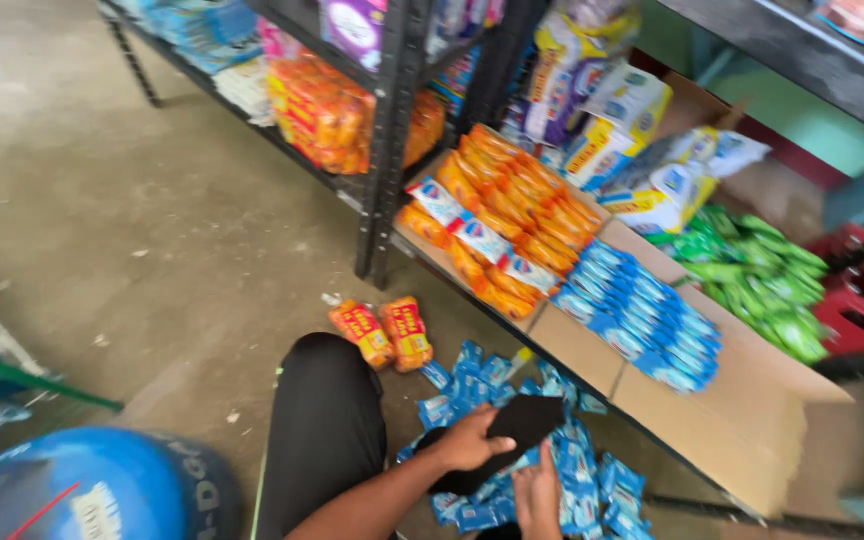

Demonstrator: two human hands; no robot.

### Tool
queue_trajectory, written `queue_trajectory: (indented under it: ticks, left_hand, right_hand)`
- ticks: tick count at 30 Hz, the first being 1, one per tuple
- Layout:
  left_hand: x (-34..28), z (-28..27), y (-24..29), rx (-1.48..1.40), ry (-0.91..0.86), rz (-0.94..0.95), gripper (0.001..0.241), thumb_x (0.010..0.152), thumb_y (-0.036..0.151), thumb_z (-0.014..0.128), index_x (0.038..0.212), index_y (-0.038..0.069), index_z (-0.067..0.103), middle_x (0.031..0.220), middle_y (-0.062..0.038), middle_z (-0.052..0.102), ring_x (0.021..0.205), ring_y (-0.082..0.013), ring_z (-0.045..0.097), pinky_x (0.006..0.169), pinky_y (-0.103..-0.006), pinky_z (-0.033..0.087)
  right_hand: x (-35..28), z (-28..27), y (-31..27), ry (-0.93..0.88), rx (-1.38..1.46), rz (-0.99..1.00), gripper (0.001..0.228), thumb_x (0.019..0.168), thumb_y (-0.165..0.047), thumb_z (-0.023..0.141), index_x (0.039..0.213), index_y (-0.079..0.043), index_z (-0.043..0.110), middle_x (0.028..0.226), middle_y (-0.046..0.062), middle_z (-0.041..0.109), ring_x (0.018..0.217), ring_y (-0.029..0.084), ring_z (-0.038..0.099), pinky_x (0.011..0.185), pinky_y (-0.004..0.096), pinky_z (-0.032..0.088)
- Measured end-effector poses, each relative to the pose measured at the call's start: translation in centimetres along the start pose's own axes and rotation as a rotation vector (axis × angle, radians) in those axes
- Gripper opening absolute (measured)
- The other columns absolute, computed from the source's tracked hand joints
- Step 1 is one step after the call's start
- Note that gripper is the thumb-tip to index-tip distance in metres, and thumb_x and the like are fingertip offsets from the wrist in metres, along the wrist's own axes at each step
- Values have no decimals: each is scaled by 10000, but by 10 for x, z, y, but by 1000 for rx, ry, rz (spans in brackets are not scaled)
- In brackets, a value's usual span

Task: Packing small blue detergent packets into a black cloth bag while sitting in a storage area.

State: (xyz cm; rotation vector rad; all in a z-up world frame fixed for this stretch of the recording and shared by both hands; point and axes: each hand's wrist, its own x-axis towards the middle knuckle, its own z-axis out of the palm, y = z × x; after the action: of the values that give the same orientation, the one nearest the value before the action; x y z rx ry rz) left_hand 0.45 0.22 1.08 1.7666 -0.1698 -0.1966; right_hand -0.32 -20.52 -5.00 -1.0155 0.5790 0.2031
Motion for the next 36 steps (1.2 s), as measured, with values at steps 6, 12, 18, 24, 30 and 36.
queue_trajectory:
  ticks: [6, 12, 18, 24, 30, 36]
  left_hand:
    - [-18, -20, 32, 146, -154, 17, 349, 892, 249, 699, 1182, 77, 607, 1150, -99, 575, 1061, -310, 583, 959, -425, 459]
    - [-7, -40, 51, -113, -92, -93, 341, 915, 194, 694, 1215, 65, 598, 1080, -81, 625, 947, -237, 615, 874, -378, 500]
    - [4, -47, 39, -521, 158, 32, 411, 974, 158, 621, 1364, 45, 557, 1133, -30, 667, 956, -123, 600, 899, -278, 498]
    - [-30, -12, 64, 161, -108, 294, 811, 960, 683, 280, 1584, 166, 311, 1677, -177, 273, 1589, -413, 137, 1145, -769, 37]
    - [-28, -14, 47, 313, 266, 112, 684, 989, 499, 453, 1544, 110, 360, 1586, -217, 341, 1443, -452, 329, 1086, -642, 303]
    - [-17, 0, 10, 220, 424, -178, 630, 1037, 392, 484, 1546, 67, 303, 1480, -198, 418, 1292, -413, 476, 1039, -528, 427]
  right_hand:
    - [65, -52, 35, -55, 3, 72, 412, 1058, -334, 488, 1344, -52, 577, 1164, 138, 637, 1002, 261, 597, 842, 417, 473]
    - [80, -57, 13, -169, -10, 19, 624, 1112, -527, 297, 1492, -43, 401, 1355, 219, 528, 1195, 376, 541, 940, 582, 467]
    - [28, -25, -14, -124, 115, -104, 601, 1112, -537, 298, 1597, -183, 273, 1390, 153, 535, 1250, 308, 544, 1045, 566, 448]
    - [-68, 1, -3, -228, 276, -99, 813, 1055, -716, 383, 1519, -49, 399, 1395, 148, 538, 1289, 273, 536, 1050, 465, 437]
    - [-107, 94, -17, -144, 78, 108, 983, 1002, -762, 111, 1526, 40, 331, 1448, 274, 441, 1355, 386, 427, 1123, 549, 328]
    - [-25, 42, 28, -739, 422, 210, 1060, 1035, -874, 223, 1505, 69, 331, 1438, 395, 407, 1326, 489, 348, 1075, 587, 232]
